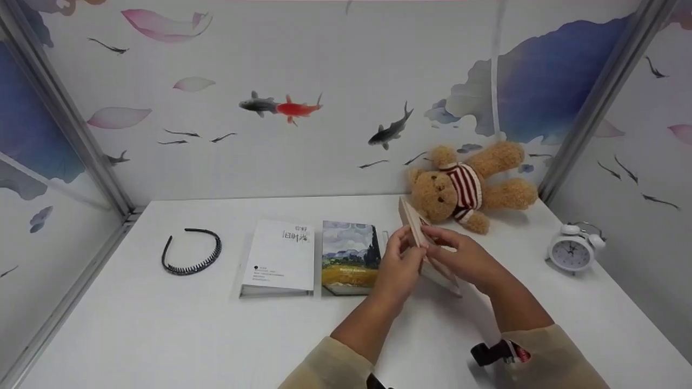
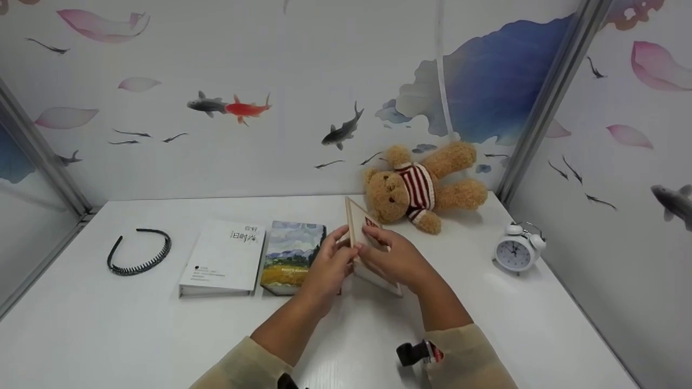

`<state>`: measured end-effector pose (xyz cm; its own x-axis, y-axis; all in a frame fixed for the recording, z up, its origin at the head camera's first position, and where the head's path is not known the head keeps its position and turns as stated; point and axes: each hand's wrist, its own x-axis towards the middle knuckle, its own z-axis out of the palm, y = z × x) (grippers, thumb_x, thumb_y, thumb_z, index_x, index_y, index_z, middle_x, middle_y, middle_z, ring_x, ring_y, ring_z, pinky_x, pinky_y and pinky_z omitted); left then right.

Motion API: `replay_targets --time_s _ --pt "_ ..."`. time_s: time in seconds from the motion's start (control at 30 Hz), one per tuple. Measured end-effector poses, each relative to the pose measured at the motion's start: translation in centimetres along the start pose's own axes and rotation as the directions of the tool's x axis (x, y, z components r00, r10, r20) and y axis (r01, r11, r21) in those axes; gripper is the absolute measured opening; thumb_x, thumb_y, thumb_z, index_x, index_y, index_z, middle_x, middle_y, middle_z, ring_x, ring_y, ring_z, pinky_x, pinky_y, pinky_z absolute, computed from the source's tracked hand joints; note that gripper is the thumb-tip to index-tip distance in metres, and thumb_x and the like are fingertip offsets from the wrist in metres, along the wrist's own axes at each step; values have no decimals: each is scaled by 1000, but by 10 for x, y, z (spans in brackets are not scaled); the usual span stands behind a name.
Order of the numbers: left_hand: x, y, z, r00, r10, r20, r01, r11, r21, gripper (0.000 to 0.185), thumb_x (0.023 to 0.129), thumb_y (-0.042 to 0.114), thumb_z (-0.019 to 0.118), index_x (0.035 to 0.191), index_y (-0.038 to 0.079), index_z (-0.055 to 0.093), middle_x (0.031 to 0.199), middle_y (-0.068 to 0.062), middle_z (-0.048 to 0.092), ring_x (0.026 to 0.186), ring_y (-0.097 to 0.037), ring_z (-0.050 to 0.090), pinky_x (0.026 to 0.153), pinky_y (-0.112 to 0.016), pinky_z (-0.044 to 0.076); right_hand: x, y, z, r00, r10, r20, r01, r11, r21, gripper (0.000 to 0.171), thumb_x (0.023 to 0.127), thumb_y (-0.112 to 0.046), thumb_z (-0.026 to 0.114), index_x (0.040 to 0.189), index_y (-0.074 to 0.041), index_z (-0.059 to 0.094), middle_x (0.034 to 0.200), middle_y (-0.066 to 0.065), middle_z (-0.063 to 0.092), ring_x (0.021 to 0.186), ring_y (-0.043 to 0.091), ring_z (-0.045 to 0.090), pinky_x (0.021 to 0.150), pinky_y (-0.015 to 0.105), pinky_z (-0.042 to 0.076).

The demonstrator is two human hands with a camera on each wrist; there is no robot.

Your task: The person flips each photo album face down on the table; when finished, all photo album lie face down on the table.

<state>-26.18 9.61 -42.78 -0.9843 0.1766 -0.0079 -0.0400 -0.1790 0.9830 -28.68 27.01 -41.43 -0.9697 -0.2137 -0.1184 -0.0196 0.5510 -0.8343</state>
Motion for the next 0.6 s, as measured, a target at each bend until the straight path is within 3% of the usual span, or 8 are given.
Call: replay_targets --time_s 0.23,0.4,0.6 --pt "-6 11 4 998 60 -4 -60 994 87 50 94 48 58 141 43 42 154 4 32 138 -22 46 108 -42 48 -4 -11 3 991 -131 -32 134 967 217 54 96 -52 55 145 -32 47 153 2 44 141 27 42 113 55 39" --pt "-7 13 4 998 57 19 -60 985 163 57 92 57 55 144 48 33 158 9 25 146 -23 37 111 -52 42 -4 -15 1 987 -137 -84 156 941 302 57 97 -51 55 149 -29 43 157 1 37 140 28 43 104 46 50" --pt "0 5 -2 996 30 88 -35 997 64 65 96 47 58 152 40 26 157 16 28 147 -17 34 115 -46 40 -3 -8 -8 981 -149 -121 183 919 348 60 97 -37 62 151 -25 39 155 3 34 133 26 47 95 28 53"
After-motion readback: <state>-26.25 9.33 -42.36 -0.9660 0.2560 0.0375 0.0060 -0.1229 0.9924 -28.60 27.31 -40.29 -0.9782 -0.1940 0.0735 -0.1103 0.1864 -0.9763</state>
